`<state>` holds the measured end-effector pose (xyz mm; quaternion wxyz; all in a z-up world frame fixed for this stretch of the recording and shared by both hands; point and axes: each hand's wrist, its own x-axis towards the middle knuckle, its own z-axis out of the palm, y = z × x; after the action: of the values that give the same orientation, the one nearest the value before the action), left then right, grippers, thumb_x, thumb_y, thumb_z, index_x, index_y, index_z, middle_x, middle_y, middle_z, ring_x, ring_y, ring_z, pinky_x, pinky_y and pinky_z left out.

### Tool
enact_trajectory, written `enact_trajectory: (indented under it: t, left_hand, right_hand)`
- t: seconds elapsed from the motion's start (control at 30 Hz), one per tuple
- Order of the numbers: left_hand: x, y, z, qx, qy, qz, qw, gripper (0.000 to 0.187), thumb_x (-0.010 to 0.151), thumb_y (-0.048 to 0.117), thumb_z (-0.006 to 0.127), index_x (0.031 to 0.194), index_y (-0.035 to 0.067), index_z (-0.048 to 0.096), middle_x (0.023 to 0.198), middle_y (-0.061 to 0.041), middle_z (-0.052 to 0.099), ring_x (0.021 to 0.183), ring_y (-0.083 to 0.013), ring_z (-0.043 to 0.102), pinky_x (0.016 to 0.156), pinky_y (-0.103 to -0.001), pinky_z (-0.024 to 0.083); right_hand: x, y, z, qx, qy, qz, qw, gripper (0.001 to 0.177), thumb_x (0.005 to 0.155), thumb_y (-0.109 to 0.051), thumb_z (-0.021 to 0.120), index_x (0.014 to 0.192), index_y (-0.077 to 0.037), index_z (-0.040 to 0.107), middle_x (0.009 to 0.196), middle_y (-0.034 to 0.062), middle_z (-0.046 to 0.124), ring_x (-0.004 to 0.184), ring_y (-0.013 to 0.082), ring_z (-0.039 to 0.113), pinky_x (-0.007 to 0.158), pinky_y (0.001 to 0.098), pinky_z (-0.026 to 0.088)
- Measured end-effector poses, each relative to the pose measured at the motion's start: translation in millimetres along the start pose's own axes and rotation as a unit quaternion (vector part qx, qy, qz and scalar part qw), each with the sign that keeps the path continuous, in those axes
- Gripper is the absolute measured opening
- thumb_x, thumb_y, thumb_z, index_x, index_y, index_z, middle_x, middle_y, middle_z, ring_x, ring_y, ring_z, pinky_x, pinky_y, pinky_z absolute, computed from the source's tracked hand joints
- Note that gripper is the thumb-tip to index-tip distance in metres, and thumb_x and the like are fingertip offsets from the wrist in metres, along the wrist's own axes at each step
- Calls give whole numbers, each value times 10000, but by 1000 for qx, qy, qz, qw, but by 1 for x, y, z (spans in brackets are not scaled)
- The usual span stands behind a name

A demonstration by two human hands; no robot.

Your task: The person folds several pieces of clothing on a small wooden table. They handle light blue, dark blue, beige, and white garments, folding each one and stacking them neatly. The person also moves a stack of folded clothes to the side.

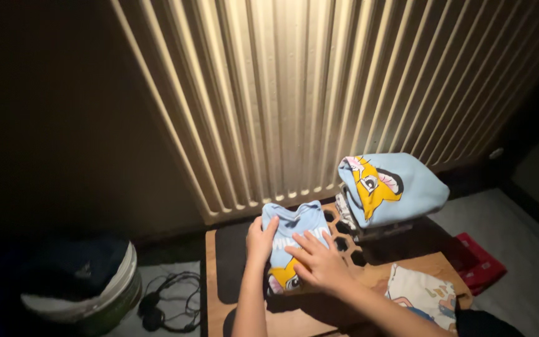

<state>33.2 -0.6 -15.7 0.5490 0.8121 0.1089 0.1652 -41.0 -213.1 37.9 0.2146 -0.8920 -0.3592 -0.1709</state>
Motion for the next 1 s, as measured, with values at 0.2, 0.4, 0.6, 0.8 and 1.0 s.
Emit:
enact_trajectory:
  t: [0.2,0.4,0.6,0.8,1.0]
  left_hand:
    - [29,-77,29,-34,39,-67,996,457,871,488,682,1016,58,736,959,-202,765,933,-367,751,809,-444,552]
    - [36,-106,34,21,43,-118,992,547,887,554,680,939,11,720,897,-211,742,872,-369,717,803,-451,539]
    - [-7,-96,11,-205,32,-207,956,453,982,507,633,1004,54,641,837,-110,601,677,-241,500,610,-402,397]
    - [-93,-69,-23,-321,-79,-93,939,221,929,217,667,868,9,710,787,-12,718,700,-33,622,643,-207,500]
    - [-114,-81,-25,-271,-55,-107,955,257,910,143,760,724,12,640,672,10,605,632,-45,484,556,-223,368]
  right_hand:
    - [7,2,7,-4,-14,-4,1000,455,917,-380,624,1347,-232,640,1498,109,525,1388,381,448,1114,654,223]
    - [14,7,14,12,-15,11,1000,443,931,-392,601,1349,-254,646,1511,99,518,1407,371,428,1123,639,208]
    - [9,16,16,43,-13,49,998,459,941,-415,588,1370,-261,633,1530,85,505,1423,362,413,1148,606,201]
    - [7,8,14,21,-1,65,998,463,940,-424,580,1370,-259,624,1526,79,498,1416,350,417,1136,607,211]
    - [5,-1,11,-7,15,73,997,455,927,-438,585,1351,-280,636,1510,52,514,1408,340,423,1127,602,234]
